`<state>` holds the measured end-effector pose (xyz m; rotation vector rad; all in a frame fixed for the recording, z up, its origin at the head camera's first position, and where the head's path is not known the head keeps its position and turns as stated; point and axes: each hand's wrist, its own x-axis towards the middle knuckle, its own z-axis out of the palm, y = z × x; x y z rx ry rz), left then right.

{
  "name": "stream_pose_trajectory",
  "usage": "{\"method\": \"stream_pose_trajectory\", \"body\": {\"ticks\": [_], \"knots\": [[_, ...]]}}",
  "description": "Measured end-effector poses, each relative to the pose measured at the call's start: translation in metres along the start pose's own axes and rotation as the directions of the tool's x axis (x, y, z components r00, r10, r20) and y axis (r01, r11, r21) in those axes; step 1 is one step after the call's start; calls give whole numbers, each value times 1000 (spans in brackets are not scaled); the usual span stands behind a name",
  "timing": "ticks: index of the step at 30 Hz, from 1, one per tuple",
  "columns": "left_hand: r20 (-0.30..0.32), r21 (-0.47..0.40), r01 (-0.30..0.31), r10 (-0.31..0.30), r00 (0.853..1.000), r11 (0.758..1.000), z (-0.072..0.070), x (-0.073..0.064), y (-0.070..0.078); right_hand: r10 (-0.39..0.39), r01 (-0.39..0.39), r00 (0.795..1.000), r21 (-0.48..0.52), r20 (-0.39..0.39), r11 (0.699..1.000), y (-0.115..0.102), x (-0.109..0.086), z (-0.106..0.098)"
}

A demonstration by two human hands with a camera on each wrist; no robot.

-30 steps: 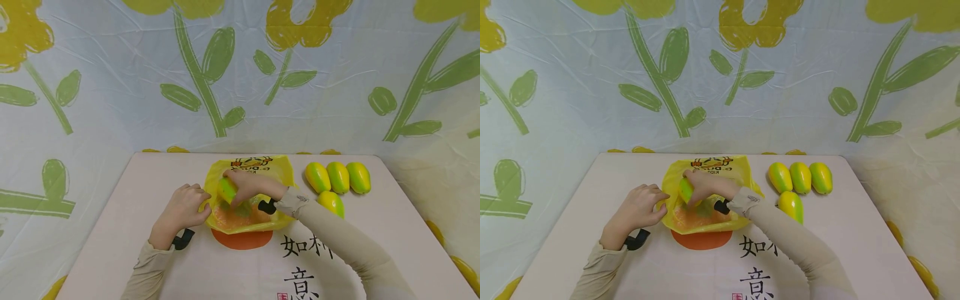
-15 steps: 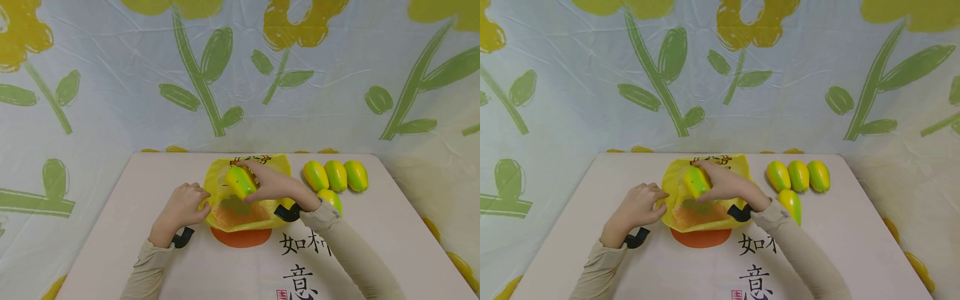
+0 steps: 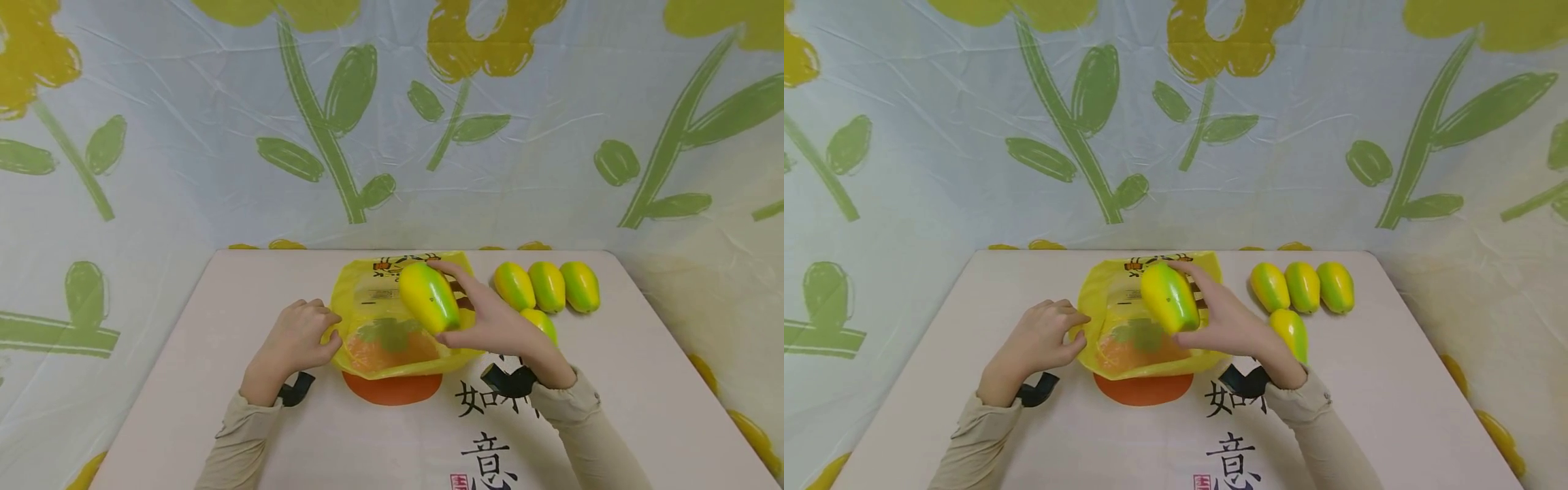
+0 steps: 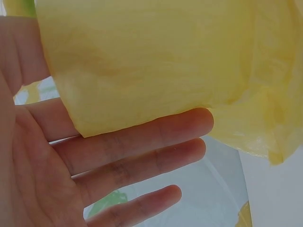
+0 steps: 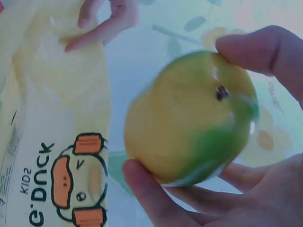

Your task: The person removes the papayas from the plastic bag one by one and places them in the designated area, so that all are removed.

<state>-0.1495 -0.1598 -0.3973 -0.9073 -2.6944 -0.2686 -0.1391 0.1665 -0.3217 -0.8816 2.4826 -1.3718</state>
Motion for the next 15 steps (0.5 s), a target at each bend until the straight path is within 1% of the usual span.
{"method": "stream_pose_trajectory", "body": {"ticks": [3,6,8,11,15], "knots": [[3,-6,7,-7,1000,1000,0,-1,0,-20,21,998,11,-67,1000,4,-14,-6],[7,-11,9,-9,1000,1000,0,-1,0,-57,62,988,30,-144,998,11,-28,-14],[6,-9,10,-10,1000,1000,0,-1,0,-87,95,977,35,-192,995,17,-36,-20],[3,-4,8,-8,1000,1000,1,-1,0,-129,151,959,67,-254,986,24,-48,-28],[-6,-10,6,-6,1000,1000,1,-1,-1,-180,230,931,128,-317,965,32,-62,-41]]}}
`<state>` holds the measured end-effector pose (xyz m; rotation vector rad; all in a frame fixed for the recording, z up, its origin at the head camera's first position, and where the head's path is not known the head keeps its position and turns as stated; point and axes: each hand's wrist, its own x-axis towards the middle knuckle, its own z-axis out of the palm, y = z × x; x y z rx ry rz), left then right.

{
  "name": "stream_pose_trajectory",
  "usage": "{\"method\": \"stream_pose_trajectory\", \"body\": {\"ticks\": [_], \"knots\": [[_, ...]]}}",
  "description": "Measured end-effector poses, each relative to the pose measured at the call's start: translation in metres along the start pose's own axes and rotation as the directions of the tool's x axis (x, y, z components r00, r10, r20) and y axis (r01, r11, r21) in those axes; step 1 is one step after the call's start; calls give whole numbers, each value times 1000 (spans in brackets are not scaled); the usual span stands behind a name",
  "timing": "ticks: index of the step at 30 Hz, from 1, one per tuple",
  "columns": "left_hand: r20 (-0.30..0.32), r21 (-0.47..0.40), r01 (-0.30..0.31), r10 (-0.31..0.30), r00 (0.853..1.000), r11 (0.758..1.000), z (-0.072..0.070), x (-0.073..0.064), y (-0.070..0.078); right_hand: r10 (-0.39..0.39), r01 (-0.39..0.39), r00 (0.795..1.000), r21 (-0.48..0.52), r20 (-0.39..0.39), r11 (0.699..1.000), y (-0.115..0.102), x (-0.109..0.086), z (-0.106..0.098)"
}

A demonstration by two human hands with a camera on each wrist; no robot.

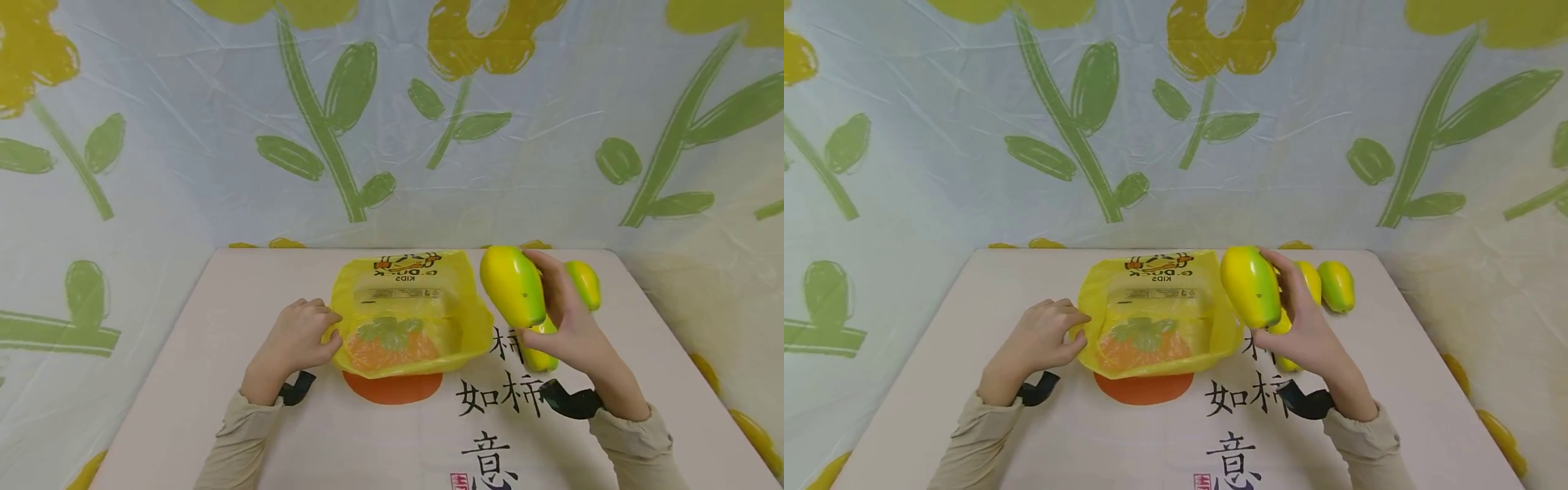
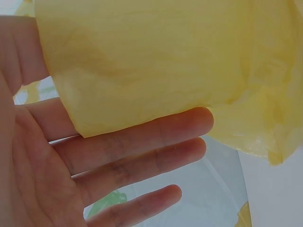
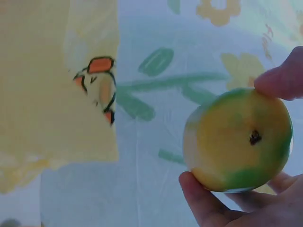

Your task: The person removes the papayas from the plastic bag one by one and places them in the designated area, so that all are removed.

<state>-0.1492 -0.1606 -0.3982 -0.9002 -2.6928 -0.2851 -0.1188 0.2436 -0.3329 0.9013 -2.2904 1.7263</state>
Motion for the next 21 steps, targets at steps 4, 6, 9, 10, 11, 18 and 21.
{"method": "stream_pose_trajectory", "body": {"ticks": [4,6,9,10,11,18,21], "knots": [[2,-3,0,0,1000,1000,0,1,0,-58,61,996,50,-61,997,6,-10,-19],[5,-2,1,-1,1000,1000,0,1,0,-59,64,994,49,-93,997,9,-16,-27],[10,-1,1,-1,1000,1000,0,1,0,-30,38,989,55,-146,998,13,-26,-39],[11,0,1,-1,1000,1000,0,1,0,-18,27,987,51,-160,998,15,-29,-43],[11,2,2,-2,1000,1000,0,2,0,-9,17,985,45,-173,999,17,-33,-46],[19,4,8,-8,1000,1000,2,2,0,94,-135,956,-135,-277,982,34,-53,-61],[21,6,5,-5,1000,1000,1,2,0,142,-234,945,-302,-295,924,45,-63,-66]]}}
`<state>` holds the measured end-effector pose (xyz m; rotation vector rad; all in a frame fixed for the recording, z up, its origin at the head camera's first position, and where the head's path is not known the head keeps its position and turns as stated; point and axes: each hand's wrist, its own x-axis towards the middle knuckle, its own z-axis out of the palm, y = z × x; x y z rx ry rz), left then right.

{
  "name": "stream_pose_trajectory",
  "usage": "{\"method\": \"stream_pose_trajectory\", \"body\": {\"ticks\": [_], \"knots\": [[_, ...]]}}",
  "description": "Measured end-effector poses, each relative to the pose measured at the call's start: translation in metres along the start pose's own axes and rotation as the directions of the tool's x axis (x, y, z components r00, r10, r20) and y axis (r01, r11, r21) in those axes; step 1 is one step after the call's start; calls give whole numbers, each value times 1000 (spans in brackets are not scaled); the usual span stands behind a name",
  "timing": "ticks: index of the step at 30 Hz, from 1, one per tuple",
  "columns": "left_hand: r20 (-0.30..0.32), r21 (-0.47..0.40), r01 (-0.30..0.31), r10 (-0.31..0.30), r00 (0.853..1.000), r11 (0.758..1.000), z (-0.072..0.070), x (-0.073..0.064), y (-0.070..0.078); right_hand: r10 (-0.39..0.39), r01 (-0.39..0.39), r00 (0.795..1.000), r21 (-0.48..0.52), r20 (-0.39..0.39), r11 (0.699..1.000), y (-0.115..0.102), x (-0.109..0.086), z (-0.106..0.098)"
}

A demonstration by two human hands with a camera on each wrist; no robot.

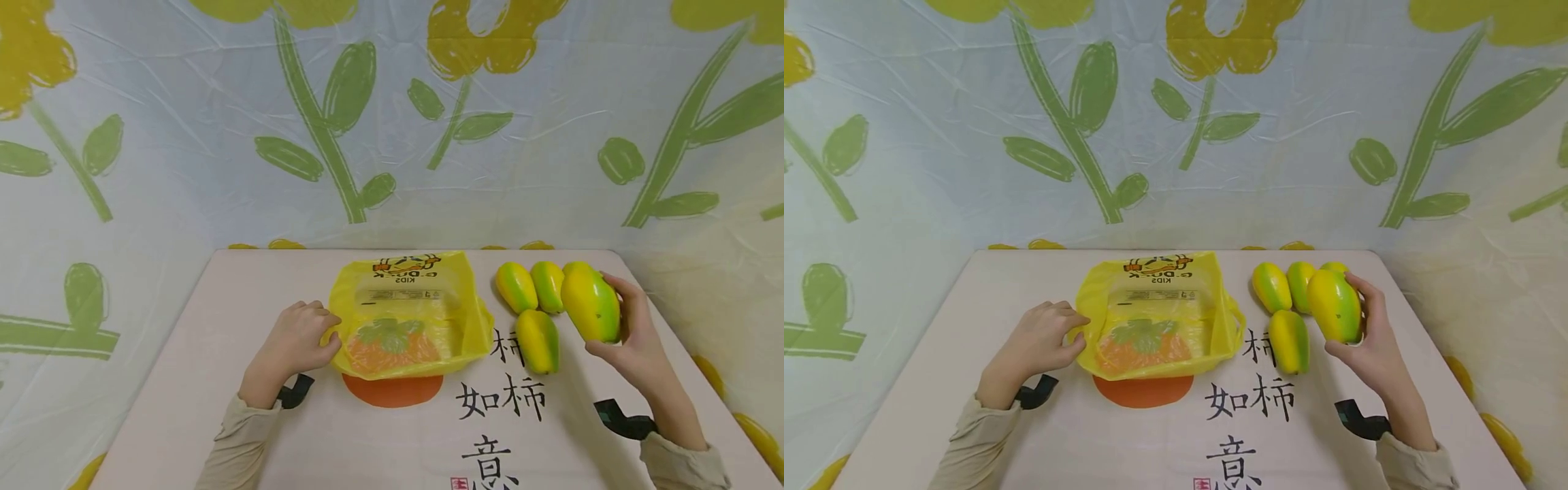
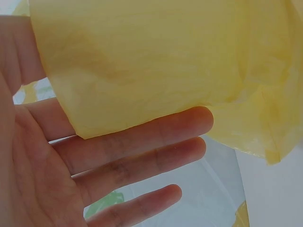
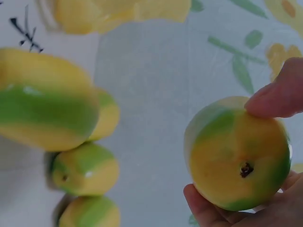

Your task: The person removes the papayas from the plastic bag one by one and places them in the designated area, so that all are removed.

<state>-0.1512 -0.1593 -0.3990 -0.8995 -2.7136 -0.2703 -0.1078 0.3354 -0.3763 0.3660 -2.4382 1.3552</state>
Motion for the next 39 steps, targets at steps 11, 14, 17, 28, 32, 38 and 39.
{"method": "stream_pose_trajectory", "body": {"ticks": [11,14,17,28,32,38,39], "knots": [[-6,2,2,-2,1000,1000,0,0,0,200,-186,979,-248,31,951,43,-17,1],[-6,6,6,-6,1000,1000,0,0,0,217,-193,974,-255,69,947,52,-19,4],[-7,6,6,-6,1000,1000,0,0,0,214,-185,972,-255,93,949,59,-21,6],[-1,1,13,-13,1000,1000,-2,-1,1,207,-173,970,-238,127,956,75,-29,11],[2,-2,15,-15,1000,1000,-2,0,2,218,-182,966,-232,140,956,78,-29,11],[0,-7,7,-7,1000,1000,-2,0,2,226,-189,963,-231,145,954,80,-29,12],[0,-8,5,-5,1000,1000,-2,0,2,224,-187,964,-232,143,954,80,-29,12]]}}
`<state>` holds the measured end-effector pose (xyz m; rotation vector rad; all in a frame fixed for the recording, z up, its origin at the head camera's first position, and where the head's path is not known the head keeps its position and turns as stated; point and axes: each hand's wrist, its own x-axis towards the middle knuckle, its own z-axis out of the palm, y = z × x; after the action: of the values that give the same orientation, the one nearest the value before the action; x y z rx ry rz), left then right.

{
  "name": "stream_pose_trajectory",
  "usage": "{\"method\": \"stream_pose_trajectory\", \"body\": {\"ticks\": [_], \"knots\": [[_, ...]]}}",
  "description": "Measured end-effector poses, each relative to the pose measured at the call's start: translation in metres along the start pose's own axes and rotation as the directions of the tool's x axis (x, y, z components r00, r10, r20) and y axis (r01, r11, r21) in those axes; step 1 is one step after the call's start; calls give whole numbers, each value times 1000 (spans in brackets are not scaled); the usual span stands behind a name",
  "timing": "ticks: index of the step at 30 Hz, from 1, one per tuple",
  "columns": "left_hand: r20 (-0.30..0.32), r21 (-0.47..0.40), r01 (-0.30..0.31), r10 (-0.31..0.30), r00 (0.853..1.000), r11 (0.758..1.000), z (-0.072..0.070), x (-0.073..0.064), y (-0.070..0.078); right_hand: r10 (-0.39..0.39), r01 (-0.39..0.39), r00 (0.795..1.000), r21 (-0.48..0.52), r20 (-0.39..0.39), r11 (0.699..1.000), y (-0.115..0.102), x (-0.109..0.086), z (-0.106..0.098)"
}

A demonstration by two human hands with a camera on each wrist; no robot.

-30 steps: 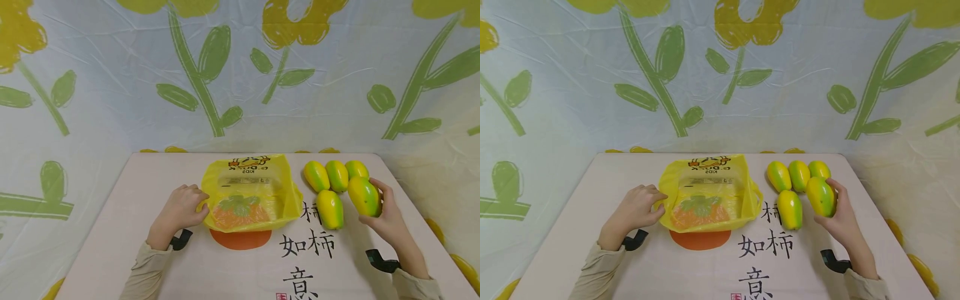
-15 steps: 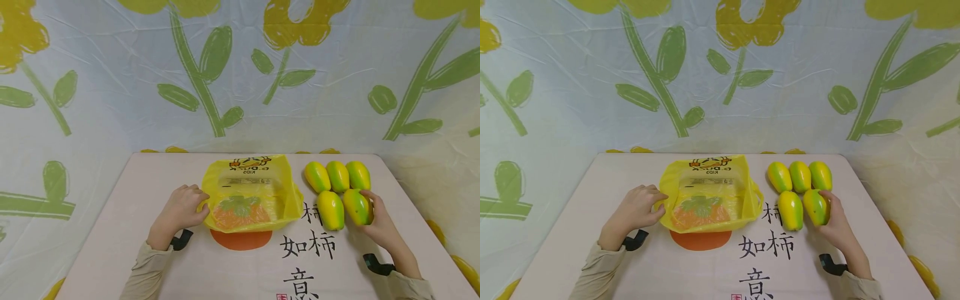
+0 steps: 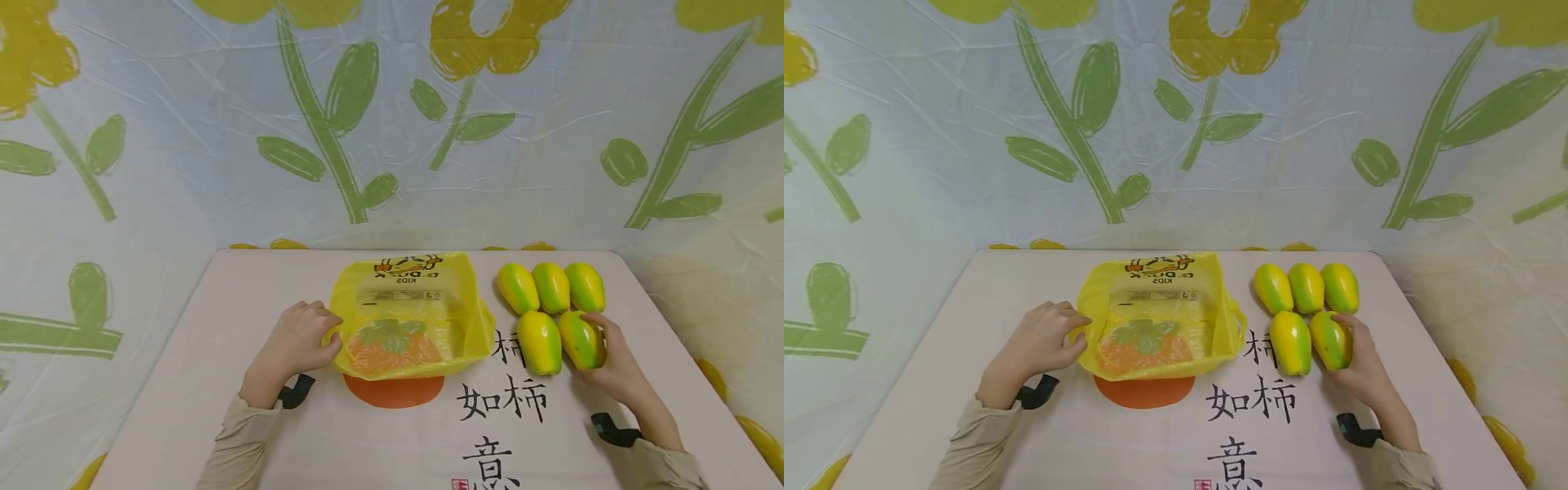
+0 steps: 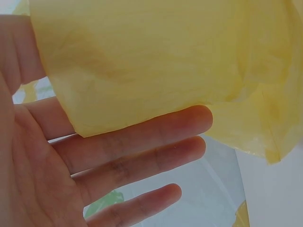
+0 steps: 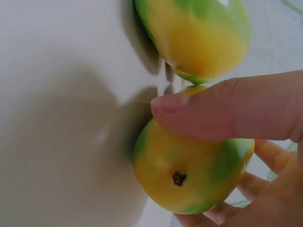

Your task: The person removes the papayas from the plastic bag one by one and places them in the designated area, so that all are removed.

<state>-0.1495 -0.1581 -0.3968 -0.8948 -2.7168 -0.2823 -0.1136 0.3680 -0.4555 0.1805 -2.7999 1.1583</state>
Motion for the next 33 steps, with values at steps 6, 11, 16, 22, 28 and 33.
{"method": "stream_pose_trajectory", "body": {"ticks": [6,11,16,22,28,33], "knots": [[-1,1,0,0,1000,1000,1,-1,-1,-17,17,1000,-21,-5,1000,-1,2,2],[-3,4,-4,4,1000,1000,1,0,0,-30,30,999,-35,-12,999,-2,2,3],[-1,6,-8,8,1000,1000,1,0,0,-43,41,998,-49,-39,998,-2,2,4],[-6,10,-12,12,1000,1000,1,1,0,-51,47,997,-68,-58,997,-5,3,5],[-6,5,-8,8,1000,1000,1,1,0,-26,25,999,-28,-43,999,-9,2,3],[-1,5,-5,5,1000,1000,0,1,1,9,-9,1000,-10,-19,1000,-8,2,4]]}}
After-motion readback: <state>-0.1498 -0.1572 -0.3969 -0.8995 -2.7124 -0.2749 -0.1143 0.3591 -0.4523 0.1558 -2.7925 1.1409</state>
